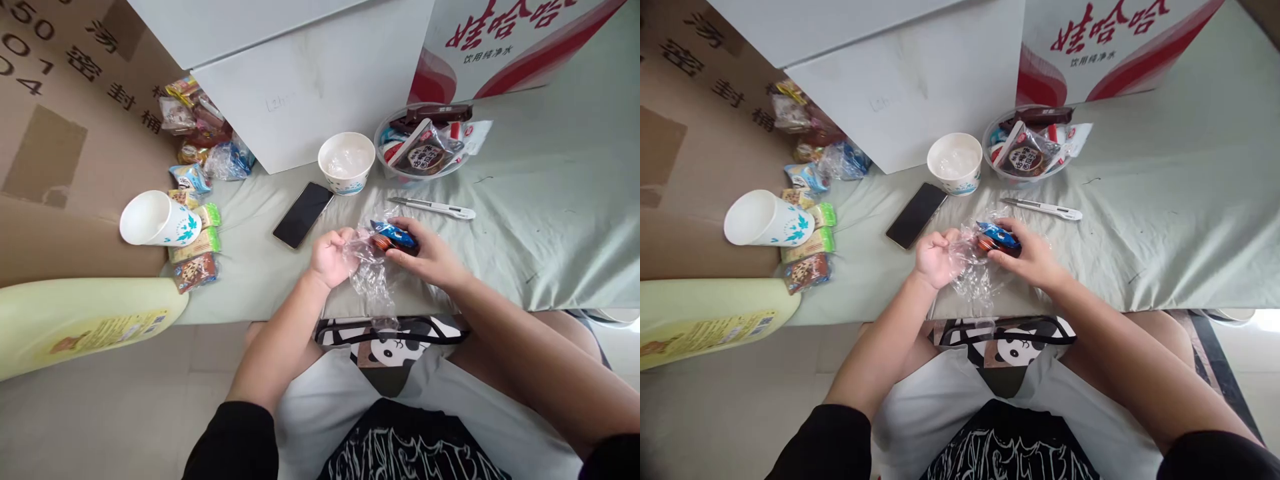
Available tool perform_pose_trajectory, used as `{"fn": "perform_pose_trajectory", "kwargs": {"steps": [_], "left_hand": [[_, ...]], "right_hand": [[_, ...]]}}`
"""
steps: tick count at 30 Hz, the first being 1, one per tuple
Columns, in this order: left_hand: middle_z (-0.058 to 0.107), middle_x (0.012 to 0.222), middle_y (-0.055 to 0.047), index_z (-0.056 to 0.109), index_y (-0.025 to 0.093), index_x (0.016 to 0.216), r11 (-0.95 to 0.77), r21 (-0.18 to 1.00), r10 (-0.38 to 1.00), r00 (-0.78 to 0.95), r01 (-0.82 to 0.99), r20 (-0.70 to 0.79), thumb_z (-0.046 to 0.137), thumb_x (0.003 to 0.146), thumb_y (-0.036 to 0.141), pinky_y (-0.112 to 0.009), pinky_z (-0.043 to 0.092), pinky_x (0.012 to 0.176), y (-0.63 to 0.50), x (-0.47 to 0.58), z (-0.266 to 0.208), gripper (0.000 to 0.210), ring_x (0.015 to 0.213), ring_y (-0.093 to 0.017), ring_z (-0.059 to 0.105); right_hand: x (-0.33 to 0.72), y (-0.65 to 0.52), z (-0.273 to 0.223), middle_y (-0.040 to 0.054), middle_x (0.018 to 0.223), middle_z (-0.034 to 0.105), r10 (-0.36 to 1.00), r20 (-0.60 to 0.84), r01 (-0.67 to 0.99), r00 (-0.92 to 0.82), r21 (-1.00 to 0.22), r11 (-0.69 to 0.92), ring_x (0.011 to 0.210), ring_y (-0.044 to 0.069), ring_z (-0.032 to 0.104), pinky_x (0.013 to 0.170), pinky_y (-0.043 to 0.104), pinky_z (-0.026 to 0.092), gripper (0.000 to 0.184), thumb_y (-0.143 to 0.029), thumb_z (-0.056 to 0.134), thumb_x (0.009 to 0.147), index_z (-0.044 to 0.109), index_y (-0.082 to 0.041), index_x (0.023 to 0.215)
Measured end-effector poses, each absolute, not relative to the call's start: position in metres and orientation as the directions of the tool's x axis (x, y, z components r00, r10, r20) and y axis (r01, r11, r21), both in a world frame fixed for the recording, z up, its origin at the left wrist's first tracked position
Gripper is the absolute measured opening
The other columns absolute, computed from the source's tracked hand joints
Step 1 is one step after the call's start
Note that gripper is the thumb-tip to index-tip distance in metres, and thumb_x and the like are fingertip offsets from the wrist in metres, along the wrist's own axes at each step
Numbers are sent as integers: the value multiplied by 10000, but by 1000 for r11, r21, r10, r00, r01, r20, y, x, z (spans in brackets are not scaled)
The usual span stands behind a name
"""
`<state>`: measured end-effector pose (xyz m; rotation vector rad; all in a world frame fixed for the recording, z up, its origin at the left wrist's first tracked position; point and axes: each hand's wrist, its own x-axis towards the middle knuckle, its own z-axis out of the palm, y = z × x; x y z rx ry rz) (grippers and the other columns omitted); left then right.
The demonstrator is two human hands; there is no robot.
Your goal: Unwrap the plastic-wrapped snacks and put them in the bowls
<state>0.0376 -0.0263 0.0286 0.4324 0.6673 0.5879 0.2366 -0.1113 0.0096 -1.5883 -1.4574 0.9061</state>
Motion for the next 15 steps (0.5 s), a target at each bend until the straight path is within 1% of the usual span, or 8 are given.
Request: {"fn": "perform_pose_trajectory", "kwargs": {"steps": [4,6,8,9,11,13,14,15], "left_hand": [[352,562,-38,192,213,529,798,512,559,709,-320,-429,569,542,243,-360,483,616,-35,42,27,379,580,-177,457],[283,558,-28,166,209,520,763,528,616,668,-373,-418,567,562,259,-413,529,718,-33,39,28,406,580,-171,412],[256,574,-20,141,195,520,678,577,722,561,-455,-406,557,595,267,-439,547,812,-27,33,31,429,583,-155,376],[247,582,-16,134,187,524,623,612,775,494,-487,-395,551,608,268,-430,550,819,-22,30,32,433,583,-145,362],[212,592,-4,128,173,538,530,672,845,384,-517,-372,542,614,266,-387,546,772,-14,25,33,431,574,-128,341],[181,593,3,123,169,546,507,688,860,349,-519,-372,535,586,259,-349,530,724,-9,23,33,423,566,-118,338],[176,592,3,122,170,546,522,680,852,359,-515,-381,532,564,254,-338,521,709,-8,24,32,419,565,-117,339],[176,591,2,121,171,543,542,670,839,377,-507,-393,529,544,252,-332,512,698,-8,26,30,416,566,-117,338]], "right_hand": [[230,-112,12,104,1240,746,996,-12,412,86,-910,-47,1135,353,717,1038,548,559,624,-565,779,782,627,-247,1297],[230,-111,10,92,1186,766,990,-14,354,139,-933,-63,1080,336,739,1004,543,580,567,-534,769,800,642,-248,1273],[233,-113,9,80,1140,776,971,3,271,237,-961,-63,1029,317,753,952,524,604,491,-512,741,830,655,-256,1241],[235,-115,9,73,1115,779,954,26,239,299,-970,-48,998,305,757,914,504,617,453,-507,733,839,662,-260,1212],[242,-120,16,58,1026,777,904,106,230,414,-973,9,899,275,755,812,450,629,391,-515,733,842,676,-261,1133],[253,-124,31,52,954,761,842,240,301,484,-949,98,824,246,734,743,408,614,369,-531,738,841,693,-250,1075],[260,-123,42,59,955,755,804,325,366,498,-919,145,826,240,727,746,402,604,374,-531,742,841,706,-239,1073],[267,-120,55,76,1012,756,758,421,453,498,-872,186,883,245,728,793,410,598,384,-515,746,847,719,-226,1097]]}}
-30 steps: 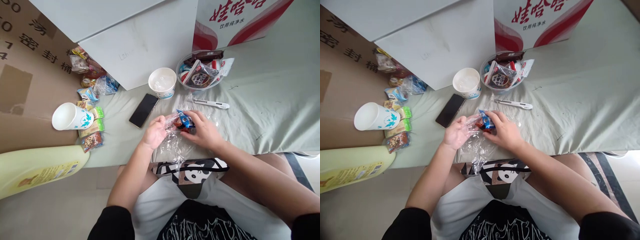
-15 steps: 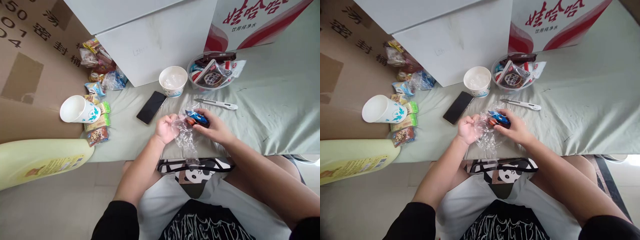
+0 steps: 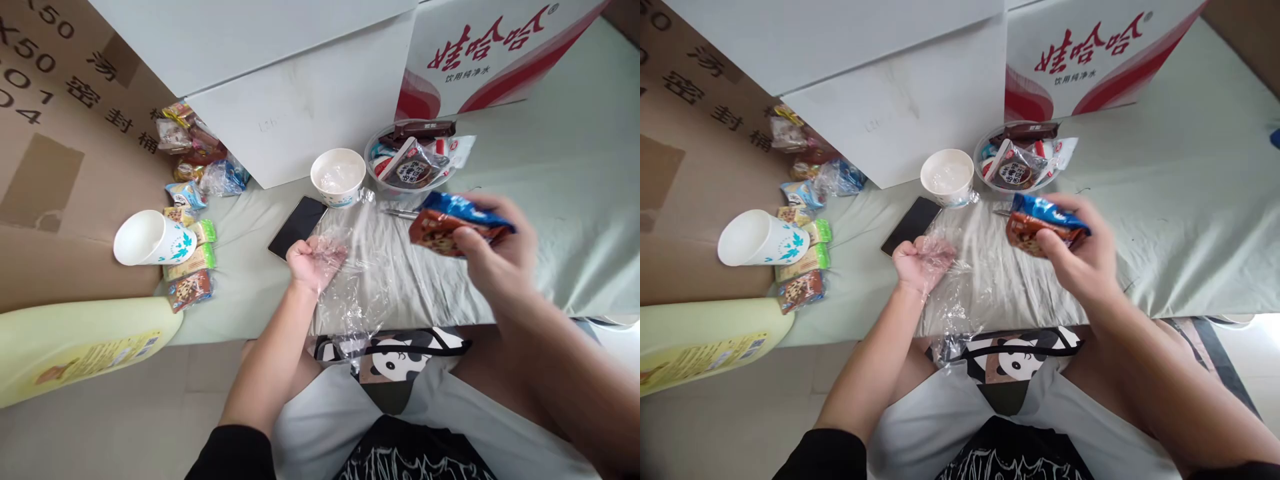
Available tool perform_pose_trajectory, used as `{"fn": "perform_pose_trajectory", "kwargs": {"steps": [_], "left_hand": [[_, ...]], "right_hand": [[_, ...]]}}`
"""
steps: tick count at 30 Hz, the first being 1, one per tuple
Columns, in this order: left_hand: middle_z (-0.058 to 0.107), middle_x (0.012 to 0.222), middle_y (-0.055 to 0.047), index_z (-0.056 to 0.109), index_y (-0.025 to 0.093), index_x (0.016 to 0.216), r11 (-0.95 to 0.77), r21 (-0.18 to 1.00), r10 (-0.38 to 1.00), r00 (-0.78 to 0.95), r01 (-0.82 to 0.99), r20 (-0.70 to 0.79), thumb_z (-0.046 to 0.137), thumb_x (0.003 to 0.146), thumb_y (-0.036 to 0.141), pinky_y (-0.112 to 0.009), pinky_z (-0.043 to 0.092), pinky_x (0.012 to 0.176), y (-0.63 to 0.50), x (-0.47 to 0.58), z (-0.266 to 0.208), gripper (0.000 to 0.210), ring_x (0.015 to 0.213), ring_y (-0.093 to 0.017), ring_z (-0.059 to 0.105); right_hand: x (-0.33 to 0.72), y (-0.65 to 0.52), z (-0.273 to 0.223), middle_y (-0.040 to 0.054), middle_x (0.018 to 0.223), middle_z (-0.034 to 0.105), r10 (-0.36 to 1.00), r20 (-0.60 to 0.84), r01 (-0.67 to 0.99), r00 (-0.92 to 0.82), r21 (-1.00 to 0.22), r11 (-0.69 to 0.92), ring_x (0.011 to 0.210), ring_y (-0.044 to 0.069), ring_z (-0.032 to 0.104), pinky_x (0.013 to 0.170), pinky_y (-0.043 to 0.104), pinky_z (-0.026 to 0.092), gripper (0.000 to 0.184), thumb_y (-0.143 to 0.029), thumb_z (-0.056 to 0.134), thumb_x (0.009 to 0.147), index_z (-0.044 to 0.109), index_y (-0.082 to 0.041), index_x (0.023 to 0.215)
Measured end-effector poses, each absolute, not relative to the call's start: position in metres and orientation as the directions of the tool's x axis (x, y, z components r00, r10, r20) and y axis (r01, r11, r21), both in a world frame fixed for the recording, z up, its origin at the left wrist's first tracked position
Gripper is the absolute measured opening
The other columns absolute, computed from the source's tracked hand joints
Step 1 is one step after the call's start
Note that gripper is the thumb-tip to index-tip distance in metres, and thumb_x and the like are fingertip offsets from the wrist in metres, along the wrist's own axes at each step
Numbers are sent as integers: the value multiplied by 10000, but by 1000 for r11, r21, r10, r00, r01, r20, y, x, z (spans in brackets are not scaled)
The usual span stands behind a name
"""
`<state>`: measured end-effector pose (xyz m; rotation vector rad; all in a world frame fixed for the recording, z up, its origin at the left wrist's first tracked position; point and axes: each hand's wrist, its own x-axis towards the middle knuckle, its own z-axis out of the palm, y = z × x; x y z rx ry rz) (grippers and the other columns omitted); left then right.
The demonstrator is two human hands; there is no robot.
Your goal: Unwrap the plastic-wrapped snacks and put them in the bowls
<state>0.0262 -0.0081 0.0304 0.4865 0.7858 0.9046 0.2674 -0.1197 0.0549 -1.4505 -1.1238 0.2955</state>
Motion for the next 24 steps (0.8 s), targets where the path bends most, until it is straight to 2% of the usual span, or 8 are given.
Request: {"fn": "perform_pose_trajectory", "kwargs": {"steps": [2,5,7,9,12,18,21,24], "left_hand": [[183,593,-4,120,179,534,579,666,812,405,-470,-420,525,522,258,-337,503,689,-10,32,28,413,568,-123,328],[187,590,-12,116,187,518,611,684,784,425,-399,-453,532,522,275,-362,507,703,-13,40,26,425,567,-132,311],[194,583,-16,116,186,510,620,682,774,443,-388,-452,543,511,271,-367,507,701,-13,42,26,436,561,-133,311],[204,576,-16,123,182,502,633,665,763,467,-398,-447,551,491,254,-356,499,684,-12,42,27,434,553,-128,318],[207,570,-9,138,173,483,652,628,747,502,-425,-436,555,465,228,-319,482,643,-10,41,27,421,541,-112,341],[264,553,-4,151,177,492,668,609,733,519,-428,-439,570,483,220,-365,542,691,-8,39,20,422,522,-106,385],[361,550,-5,257,186,518,688,587,717,521,-426,-462,577,534,236,-477,594,786,-8,35,17,324,543,-133,454],[413,549,12,367,197,561,730,537,674,579,-423,-459,578,533,223,-555,603,866,-11,30,16,214,553,-142,487]], "right_hand": [[283,-103,84,109,1118,749,659,588,655,468,-732,188,995,264,723,885,441,574,381,-451,723,880,728,-192,1159],[300,-56,125,111,1201,735,671,656,817,344,-562,131,1164,273,681,1028,454,511,349,-306,688,919,707,-155,1233],[304,-18,141,117,1215,723,744,562,837,362,-547,5,1124,268,687,980,442,529,521,-261,720,897,613,-124,1388],[306,17,143,110,1208,741,898,299,884,323,-433,-174,1145,316,694,968,518,524,647,-340,741,901,542,-154,1489],[321,62,124,130,1329,710,978,83,950,194,-265,-166,1267,335,649,965,502,508,377,-379,673,942,739,-108,1195],[359,129,93,8,927,797,993,-53,991,-109,-90,104,902,179,755,736,306,511,519,-600,768,734,737,-85,794],[343,118,118,76,1076,794,977,-211,997,31,-59,-44,1120,320,727,869,461,516,615,-664,679,751,729,-51,787],[310,58,146,145,1345,703,963,267,985,44,-173,3,1338,386,605,1048,572,458,371,-403,614,933,751,-64,994]]}}
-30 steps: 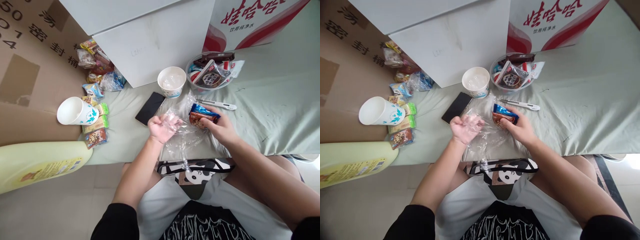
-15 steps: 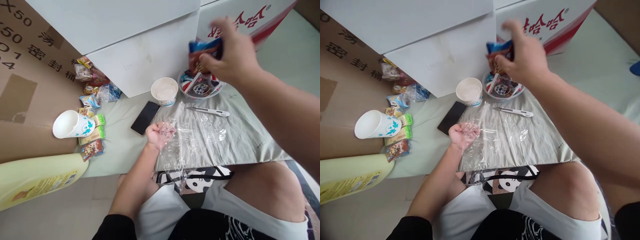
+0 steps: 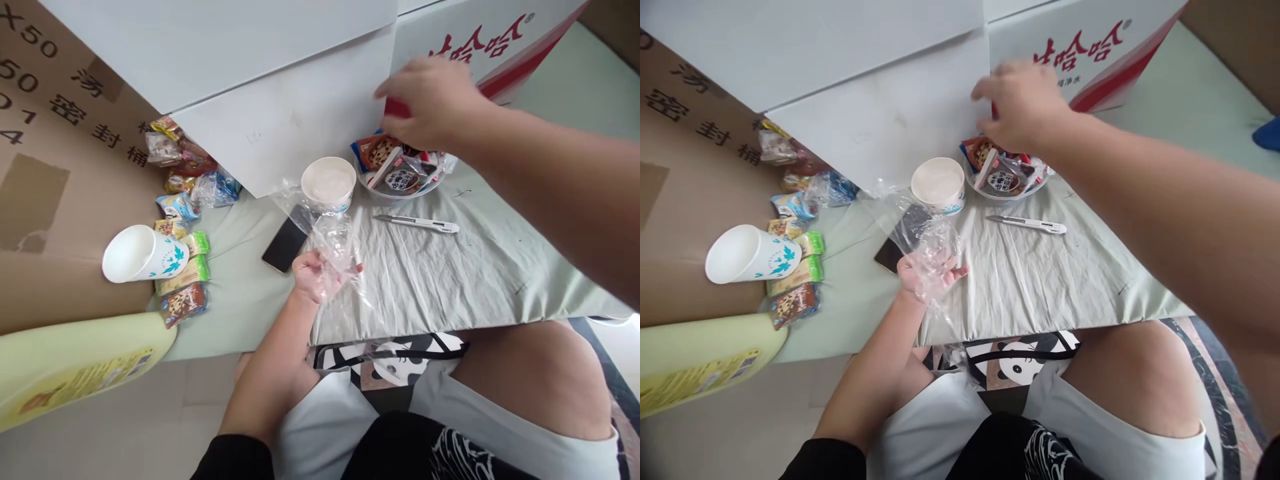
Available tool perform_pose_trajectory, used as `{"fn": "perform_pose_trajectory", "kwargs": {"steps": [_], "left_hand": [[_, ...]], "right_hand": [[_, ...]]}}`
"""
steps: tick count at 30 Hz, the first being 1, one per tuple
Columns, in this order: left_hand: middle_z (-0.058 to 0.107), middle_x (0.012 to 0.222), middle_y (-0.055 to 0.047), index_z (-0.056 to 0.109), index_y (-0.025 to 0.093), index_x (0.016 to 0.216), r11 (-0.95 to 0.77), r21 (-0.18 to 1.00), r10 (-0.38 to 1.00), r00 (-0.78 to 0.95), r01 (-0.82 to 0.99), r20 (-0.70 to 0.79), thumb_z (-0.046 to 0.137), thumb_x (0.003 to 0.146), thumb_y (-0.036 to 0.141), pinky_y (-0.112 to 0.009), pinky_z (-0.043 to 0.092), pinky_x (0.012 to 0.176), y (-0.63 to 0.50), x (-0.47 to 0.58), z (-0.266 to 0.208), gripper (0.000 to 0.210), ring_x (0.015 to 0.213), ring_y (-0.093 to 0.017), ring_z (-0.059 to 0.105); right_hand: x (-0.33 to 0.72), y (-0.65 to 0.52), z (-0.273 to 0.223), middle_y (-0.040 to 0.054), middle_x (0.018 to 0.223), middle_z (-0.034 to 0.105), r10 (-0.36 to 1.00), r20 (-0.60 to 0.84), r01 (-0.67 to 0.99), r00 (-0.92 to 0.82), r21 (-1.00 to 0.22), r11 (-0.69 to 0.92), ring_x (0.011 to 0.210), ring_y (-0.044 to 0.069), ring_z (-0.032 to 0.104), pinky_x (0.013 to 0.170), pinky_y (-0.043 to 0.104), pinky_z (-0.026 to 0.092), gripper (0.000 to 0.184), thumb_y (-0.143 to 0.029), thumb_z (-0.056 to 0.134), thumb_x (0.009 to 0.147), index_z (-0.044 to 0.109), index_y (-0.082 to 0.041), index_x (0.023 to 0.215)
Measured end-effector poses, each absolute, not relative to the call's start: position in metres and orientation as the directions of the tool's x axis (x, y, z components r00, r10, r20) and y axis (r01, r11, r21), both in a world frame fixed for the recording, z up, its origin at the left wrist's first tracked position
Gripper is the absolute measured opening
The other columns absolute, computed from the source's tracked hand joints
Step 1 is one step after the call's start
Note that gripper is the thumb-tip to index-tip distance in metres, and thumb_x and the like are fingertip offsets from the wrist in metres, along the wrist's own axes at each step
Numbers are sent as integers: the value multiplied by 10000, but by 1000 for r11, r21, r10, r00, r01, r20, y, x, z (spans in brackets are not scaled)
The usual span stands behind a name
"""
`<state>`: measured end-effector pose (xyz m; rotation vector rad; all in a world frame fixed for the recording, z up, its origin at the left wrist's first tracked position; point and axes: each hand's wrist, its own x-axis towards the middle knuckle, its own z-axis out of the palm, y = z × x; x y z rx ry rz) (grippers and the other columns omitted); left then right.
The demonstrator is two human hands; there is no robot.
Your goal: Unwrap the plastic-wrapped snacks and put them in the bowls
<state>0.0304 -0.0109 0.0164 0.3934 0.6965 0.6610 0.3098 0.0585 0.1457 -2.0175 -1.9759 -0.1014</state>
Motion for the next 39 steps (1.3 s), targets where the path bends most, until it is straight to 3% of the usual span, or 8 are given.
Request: {"fn": "perform_pose_trajectory", "kwargs": {"steps": [4,10,14,17,23,29,34,39], "left_hand": [[414,538,12,378,193,532,740,594,604,700,-315,-380,581,481,196,-497,614,807,-14,27,18,210,543,-132,483],[397,559,18,335,205,483,641,763,319,876,82,-361,683,534,223,-357,574,619,-17,24,22,353,510,-96,389],[409,575,19,349,206,479,611,764,220,884,206,-414,718,540,252,-340,592,628,-20,23,26,377,529,-93,411],[450,635,17,370,196,511,602,776,360,803,188,-474,746,540,273,-273,534,488,-17,22,32,384,528,-93,482],[552,770,30,481,205,727,469,870,750,453,151,-482,799,629,353,-179,125,343,0,10,40,364,528,-62,532],[625,1104,-34,538,265,1034,-139,943,986,-47,302,160,768,808,450,-305,505,701,-26,-8,38,372,1009,-191,639],[694,1288,-112,693,253,1098,-547,756,675,723,359,145,937,599,449,-567,391,1208,-62,6,33,589,1357,-386,551],[787,1079,-80,763,260,872,-359,848,736,677,391,0,708,831,248,-482,511,1078,-48,4,29,69,1109,-287,707]], "right_hand": [[274,-53,130,36,1125,754,761,649,823,2,-433,367,1070,237,727,968,449,588,387,-88,560,860,700,-254,1180],[252,-123,29,154,1656,395,922,387,430,13,-835,344,1481,331,495,1149,558,512,866,-304,699,872,256,-321,1616],[251,-124,11,106,1306,673,933,344,301,-104,-884,359,1301,299,637,1113,568,528,684,-382,771,854,471,-313,1465],[253,-129,20,59,1044,679,905,420,325,-60,-849,416,1132,267,684,1064,552,549,155,-374,754,871,656,-273,938],[264,-141,38,37,908,707,827,547,396,131,-794,462,1173,308,694,1089,603,506,427,-326,780,836,421,-245,619],[265,-138,30,-40,590,569,841,401,420,362,-876,237,671,205,680,942,524,557,379,-277,746,818,440,-247,597],[256,-128,17,-14,584,548,823,177,444,539,-891,-99,555,166,522,563,340,436,273,-297,697,762,488,-248,593],[264,-127,14,23,753,658,892,151,446,427,-893,-62,700,201,618,680,370,490,280,-354,718,762,487,-241,651]]}}
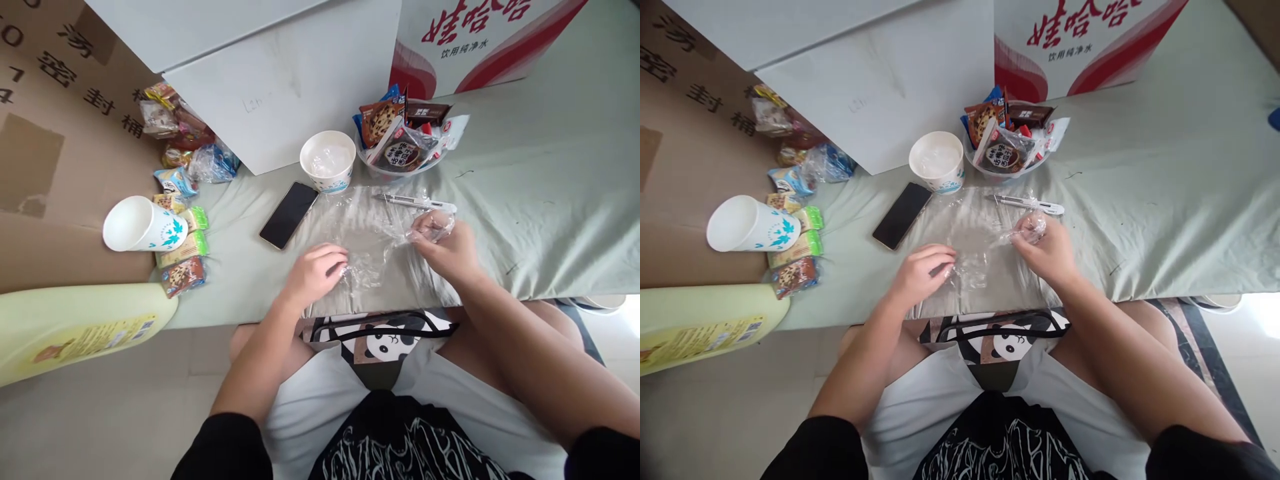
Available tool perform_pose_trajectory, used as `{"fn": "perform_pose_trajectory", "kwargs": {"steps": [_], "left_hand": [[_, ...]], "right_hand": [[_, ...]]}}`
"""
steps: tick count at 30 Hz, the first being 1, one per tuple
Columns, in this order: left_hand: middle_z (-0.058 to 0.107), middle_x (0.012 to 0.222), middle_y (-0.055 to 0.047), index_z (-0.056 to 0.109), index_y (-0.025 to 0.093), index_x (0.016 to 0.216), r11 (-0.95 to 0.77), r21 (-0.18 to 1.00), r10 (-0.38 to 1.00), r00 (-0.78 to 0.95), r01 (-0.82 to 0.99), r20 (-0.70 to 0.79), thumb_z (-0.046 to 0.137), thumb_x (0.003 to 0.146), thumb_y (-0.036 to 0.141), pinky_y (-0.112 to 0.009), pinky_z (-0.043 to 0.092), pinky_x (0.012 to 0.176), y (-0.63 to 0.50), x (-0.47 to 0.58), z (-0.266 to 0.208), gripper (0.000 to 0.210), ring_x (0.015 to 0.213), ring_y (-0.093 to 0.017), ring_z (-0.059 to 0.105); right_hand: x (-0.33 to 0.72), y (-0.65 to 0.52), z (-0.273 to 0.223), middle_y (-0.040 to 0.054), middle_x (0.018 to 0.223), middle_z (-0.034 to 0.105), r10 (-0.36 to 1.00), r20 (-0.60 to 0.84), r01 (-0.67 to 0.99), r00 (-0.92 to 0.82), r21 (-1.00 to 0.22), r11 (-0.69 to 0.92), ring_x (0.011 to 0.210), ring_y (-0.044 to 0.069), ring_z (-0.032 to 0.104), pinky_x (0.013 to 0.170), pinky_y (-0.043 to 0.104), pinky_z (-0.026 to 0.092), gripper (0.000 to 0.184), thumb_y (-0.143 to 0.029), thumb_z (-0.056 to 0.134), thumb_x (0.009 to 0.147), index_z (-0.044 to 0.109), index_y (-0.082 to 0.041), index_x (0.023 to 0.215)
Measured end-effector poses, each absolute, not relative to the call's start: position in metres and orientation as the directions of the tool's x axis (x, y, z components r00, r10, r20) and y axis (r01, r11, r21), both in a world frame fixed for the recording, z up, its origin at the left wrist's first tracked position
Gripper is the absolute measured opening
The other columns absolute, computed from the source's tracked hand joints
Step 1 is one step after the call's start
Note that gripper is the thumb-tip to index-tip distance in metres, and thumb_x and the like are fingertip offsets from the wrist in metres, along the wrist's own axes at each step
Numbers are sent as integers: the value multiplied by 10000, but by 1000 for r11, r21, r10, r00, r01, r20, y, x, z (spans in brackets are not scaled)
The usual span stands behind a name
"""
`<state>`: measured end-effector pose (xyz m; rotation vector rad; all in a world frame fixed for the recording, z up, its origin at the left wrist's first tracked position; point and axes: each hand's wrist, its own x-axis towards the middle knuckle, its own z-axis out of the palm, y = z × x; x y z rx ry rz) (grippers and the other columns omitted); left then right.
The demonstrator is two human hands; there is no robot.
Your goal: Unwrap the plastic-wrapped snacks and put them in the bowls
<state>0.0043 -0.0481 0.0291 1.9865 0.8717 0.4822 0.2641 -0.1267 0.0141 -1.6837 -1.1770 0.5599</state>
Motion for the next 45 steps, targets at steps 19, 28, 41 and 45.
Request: {"fn": "perform_pose_trajectory", "kwargs": {"steps": [19,28,41,45], "left_hand": [[487,485,43,580,228,646,-84,556,943,247,827,-225,675,808,282,-284,321,568,-37,-11,41,196,510,-150,452],[616,1198,-129,578,243,1103,-369,496,929,294,786,225,832,696,212,-482,468,1059,-53,-5,32,481,1207,-347,594],[661,791,5,624,200,879,-50,923,566,772,383,-289,653,757,208,-268,475,686,-39,-8,49,126,721,-148,627],[565,705,39,578,201,824,169,944,204,928,282,-313,712,715,136,-243,480,615,-37,-18,59,185,683,-151,683]], "right_hand": [[287,-126,3,-41,679,661,840,199,682,504,-689,-245,527,183,555,537,327,405,438,-302,746,737,578,-273,1140],[259,-138,10,82,1013,651,790,591,948,162,-315,42,945,282,615,822,475,474,154,-152,621,881,641,-287,954],[230,-143,10,144,1544,544,876,445,850,-186,-375,371,1507,379,425,1213,602,304,588,-252,664,914,466,-271,1468],[229,-147,31,88,1096,765,875,268,700,-404,-524,484,1150,299,690,1222,595,273,320,-325,604,966,627,-216,1266]]}}
